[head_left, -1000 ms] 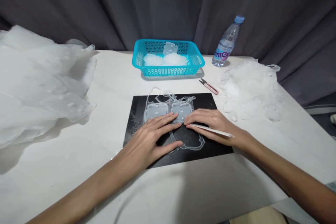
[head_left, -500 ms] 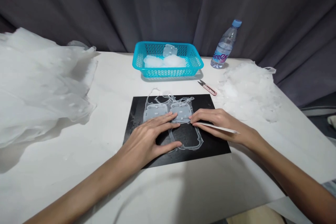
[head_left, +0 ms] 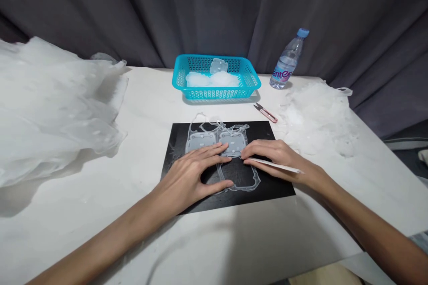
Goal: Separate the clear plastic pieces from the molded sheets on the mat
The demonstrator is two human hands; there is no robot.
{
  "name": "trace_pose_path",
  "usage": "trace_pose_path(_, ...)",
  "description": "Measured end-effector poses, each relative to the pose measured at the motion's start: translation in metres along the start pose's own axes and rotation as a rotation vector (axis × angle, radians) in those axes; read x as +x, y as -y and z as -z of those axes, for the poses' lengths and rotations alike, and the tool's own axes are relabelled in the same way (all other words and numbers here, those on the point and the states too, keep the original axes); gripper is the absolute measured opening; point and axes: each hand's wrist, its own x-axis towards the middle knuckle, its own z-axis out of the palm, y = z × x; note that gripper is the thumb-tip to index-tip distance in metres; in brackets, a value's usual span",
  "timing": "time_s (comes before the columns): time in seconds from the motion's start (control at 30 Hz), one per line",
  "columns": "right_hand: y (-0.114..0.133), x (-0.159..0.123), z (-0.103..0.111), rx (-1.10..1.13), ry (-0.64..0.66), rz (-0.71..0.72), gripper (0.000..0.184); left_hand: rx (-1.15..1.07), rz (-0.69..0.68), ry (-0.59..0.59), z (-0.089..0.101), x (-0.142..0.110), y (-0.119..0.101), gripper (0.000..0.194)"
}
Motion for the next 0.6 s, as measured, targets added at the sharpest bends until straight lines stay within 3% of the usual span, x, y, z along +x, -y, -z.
trace_pose_path(0.2,0.0,0.0,0.002,-0.083,0.027,0.046,0.018,-0.004,-0.003,0.005,0.0,-0.001,0.0,0.056)
trace_pose_path(0.37,0.002,-0.007,0.008,-0.075,0.077,-0.032,0.02,-0.007,-0.015,-0.015,0.001,0.0,-0.003,0.052)
trace_pose_path(0.5,0.005,-0.009,0.014,0.035,-0.049,-0.05,0.011,0.014,-0.013,-0.018,0.001,-0.001,-0.005,0.05)
trace_pose_path(0.6,0.004,-0.007,0.018,0.0,-0.18,-0.056,0.007,0.051,-0.024,-0.015,0.0,-0.002,-0.004,0.047)
